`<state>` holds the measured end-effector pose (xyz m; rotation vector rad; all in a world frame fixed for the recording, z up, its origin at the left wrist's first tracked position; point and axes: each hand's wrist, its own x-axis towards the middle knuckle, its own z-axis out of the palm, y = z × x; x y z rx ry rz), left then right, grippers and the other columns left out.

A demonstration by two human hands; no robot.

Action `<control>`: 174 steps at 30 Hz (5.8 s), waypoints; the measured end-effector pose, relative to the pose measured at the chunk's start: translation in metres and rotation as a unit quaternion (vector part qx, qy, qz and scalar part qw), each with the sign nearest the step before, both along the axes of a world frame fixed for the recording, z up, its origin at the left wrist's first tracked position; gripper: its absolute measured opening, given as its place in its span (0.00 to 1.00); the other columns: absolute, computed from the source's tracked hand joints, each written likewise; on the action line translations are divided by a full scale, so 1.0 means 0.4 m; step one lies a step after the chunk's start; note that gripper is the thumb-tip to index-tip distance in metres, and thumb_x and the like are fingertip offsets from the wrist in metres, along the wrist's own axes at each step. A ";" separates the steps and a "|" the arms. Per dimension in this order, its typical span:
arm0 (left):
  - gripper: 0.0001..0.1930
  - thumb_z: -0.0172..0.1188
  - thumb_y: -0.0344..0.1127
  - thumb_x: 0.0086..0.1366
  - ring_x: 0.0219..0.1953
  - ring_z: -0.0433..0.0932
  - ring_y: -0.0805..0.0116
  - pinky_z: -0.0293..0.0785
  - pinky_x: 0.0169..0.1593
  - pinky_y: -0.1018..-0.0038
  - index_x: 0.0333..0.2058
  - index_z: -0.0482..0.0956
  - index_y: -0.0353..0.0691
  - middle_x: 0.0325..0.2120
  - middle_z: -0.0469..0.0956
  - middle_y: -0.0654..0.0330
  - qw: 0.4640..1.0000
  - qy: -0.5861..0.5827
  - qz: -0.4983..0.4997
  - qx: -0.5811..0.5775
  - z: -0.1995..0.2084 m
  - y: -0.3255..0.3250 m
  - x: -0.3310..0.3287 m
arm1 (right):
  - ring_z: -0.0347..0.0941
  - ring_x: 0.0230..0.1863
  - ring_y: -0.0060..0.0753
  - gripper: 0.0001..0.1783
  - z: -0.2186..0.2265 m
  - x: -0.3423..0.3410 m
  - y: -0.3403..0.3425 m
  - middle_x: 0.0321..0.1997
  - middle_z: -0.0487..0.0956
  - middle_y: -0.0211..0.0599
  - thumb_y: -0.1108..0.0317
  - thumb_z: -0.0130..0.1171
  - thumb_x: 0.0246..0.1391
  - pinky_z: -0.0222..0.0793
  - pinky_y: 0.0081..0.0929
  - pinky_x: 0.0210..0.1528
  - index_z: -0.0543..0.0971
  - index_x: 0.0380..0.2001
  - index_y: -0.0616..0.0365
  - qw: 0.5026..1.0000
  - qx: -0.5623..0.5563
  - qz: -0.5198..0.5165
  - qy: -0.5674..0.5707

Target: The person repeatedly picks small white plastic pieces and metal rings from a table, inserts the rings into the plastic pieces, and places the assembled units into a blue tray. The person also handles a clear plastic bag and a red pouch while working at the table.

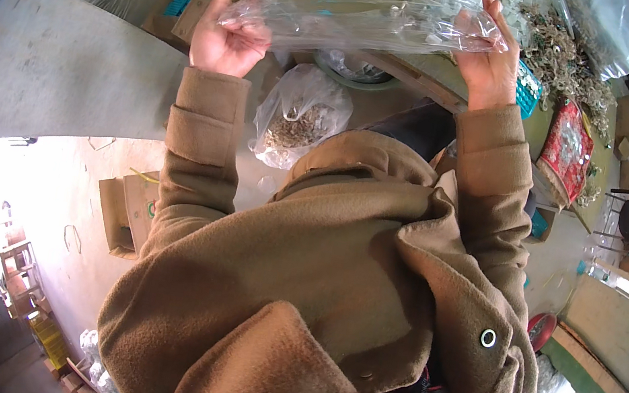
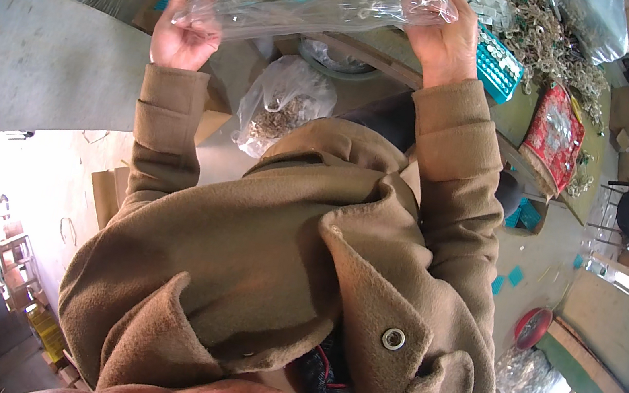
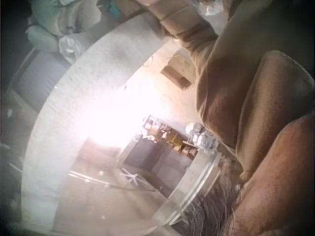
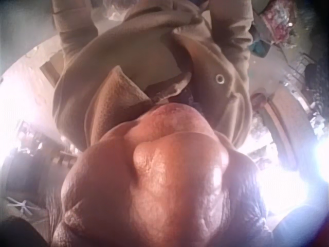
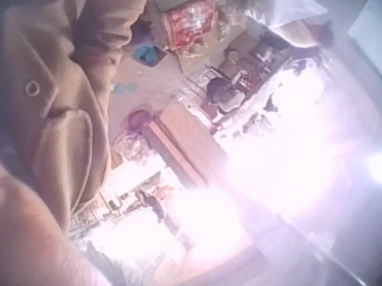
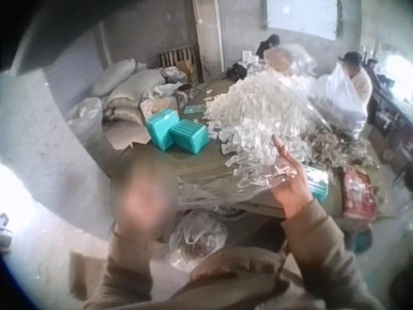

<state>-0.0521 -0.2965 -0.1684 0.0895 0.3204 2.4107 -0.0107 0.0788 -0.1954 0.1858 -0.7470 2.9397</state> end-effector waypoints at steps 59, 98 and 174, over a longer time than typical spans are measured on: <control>0.18 0.53 0.25 0.62 0.38 0.76 0.74 0.74 0.44 0.76 0.52 0.78 0.34 0.46 0.80 0.57 0.496 0.334 0.342 -0.725 -0.042 0.129 -0.119 | 0.79 0.43 0.44 0.44 -0.143 -0.144 -0.061 0.52 0.75 0.38 0.37 0.64 0.48 0.75 0.40 0.39 0.65 0.65 0.43 0.380 0.911 -0.161 0.004; 0.26 0.62 0.33 0.59 0.19 0.63 0.76 0.68 0.28 0.77 0.59 0.74 0.47 0.16 0.64 0.63 0.479 0.446 0.171 -0.736 -0.035 0.265 -0.094 | 0.63 0.15 0.16 0.07 0.220 -0.177 0.023 0.31 0.77 0.28 0.62 0.54 0.61 0.58 0.15 0.16 0.75 0.37 0.52 0.946 0.229 -0.223 0.044; 0.27 0.51 0.26 0.65 0.22 0.69 0.75 0.69 0.28 0.75 0.64 0.64 0.35 0.23 0.74 0.61 0.465 0.450 0.402 -0.648 -0.182 0.406 -0.327 | 0.54 0.73 0.39 0.26 -0.122 -0.240 0.033 0.63 0.71 0.34 0.49 0.59 0.56 0.39 0.50 0.75 0.75 0.54 0.49 0.197 0.970 -0.089 0.112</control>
